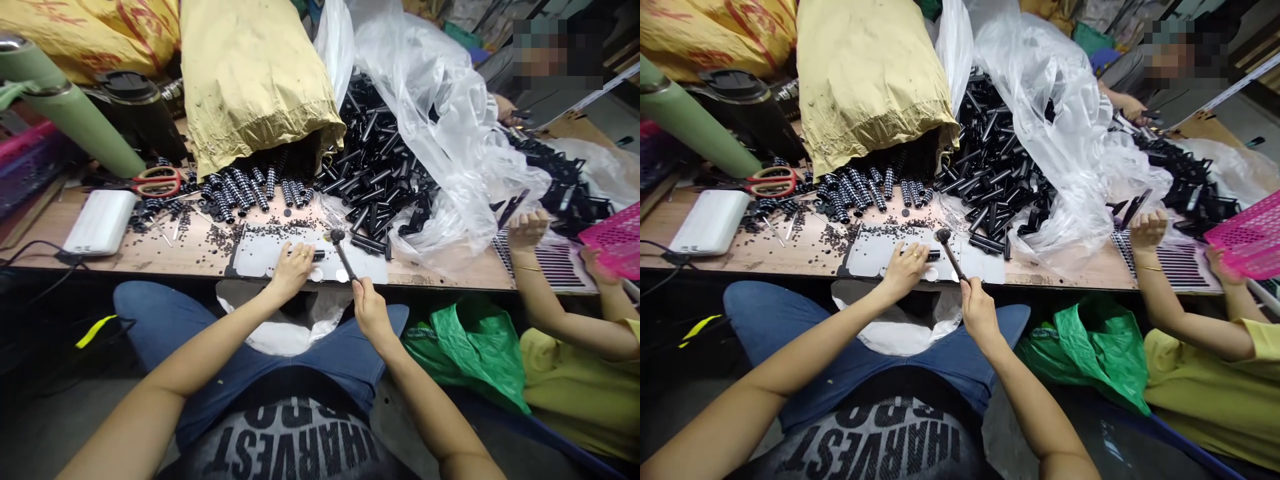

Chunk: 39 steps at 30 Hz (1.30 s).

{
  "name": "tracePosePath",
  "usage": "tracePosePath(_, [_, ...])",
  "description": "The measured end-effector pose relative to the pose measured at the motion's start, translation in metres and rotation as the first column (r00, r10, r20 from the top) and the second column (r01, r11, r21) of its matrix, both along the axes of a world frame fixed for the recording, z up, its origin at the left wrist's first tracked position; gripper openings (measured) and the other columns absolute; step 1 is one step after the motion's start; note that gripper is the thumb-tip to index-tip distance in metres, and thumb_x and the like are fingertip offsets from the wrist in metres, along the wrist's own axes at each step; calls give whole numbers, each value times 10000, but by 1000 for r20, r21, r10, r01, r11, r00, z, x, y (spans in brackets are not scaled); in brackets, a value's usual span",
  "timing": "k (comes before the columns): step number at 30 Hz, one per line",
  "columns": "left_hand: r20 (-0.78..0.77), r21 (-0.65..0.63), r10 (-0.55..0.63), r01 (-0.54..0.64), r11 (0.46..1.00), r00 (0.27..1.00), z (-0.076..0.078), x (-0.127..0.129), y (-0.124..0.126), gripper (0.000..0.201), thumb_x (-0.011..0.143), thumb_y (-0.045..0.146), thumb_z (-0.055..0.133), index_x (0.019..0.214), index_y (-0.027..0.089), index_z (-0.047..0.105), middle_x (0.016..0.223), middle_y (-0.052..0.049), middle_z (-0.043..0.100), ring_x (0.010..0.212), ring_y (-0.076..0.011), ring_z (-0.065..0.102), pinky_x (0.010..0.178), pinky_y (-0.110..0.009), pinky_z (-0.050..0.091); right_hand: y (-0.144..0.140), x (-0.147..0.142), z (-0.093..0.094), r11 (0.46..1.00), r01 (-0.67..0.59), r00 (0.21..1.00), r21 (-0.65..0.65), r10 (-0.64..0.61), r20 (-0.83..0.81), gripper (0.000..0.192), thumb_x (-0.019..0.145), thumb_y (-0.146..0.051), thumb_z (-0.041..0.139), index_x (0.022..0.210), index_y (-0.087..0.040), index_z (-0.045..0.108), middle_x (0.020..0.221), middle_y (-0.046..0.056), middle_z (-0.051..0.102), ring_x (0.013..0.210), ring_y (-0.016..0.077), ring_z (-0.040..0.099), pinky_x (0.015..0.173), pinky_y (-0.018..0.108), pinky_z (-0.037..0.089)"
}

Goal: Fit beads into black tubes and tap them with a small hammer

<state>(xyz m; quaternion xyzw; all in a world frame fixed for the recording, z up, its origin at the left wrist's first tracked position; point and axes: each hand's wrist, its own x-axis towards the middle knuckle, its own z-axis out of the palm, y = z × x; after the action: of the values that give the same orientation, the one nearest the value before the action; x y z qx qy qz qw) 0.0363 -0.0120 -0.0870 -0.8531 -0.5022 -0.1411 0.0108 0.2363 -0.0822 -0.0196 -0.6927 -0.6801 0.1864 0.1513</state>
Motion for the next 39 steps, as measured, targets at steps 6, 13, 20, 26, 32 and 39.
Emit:
tracePosePath(6, [-40,-13,-46,45,999,998,-6,20,-16,816,916,551,383,1446,-65,314,1496,-266,321,1426,-364,225,1167,-517,132,-7,-38,11,982,-139,982,131,153,-107,393,1004,-429,224,1026,-181,528,757,59,652,613,167,618,561,238,395])
tracePosePath(13, [142,-1,-85,86,996,986,-17,15,4,665,915,398,452,1408,-41,378,1404,-276,436,1334,-364,382,1097,-502,291,-6,-46,4,974,-199,978,-106,205,44,390,1013,-415,227,920,-206,543,738,49,670,603,177,625,558,245,369])
tracePosePath(20, [236,-112,-41,69,991,971,13,21,-16,328,889,92,415,1177,101,572,921,-137,612,879,-252,568,736,-372,478,27,0,-6,994,-51,981,93,32,192,568,970,-582,161,902,-198,573,676,71,651,561,213,601,542,283,345])
tracePosePath(26, [219,-150,-251,286,946,943,-8,19,-72,331,853,163,525,1182,129,527,944,-102,602,850,-223,544,646,-331,451,86,9,-50,947,-199,876,250,58,478,533,978,-528,249,964,-152,626,784,117,668,703,238,602,576,307,334])
tracePosePath(32, [258,-203,-173,228,952,951,-24,3,-74,338,918,288,505,1220,138,524,1020,-120,625,931,-231,569,692,-342,476,104,-17,-72,815,-235,880,530,-54,472,425,936,-449,430,1078,-111,645,1079,161,670,914,287,587,750,371,384])
tracePosePath(39, [411,86,141,-192,978,901,23,-126,2,324,968,286,425,1114,84,632,1014,-180,661,982,-230,614,852,-415,514,106,-14,-86,784,-237,902,574,-42,430,434,898,-457,489,1145,-126,625,1098,159,683,995,319,602,863,418,397])
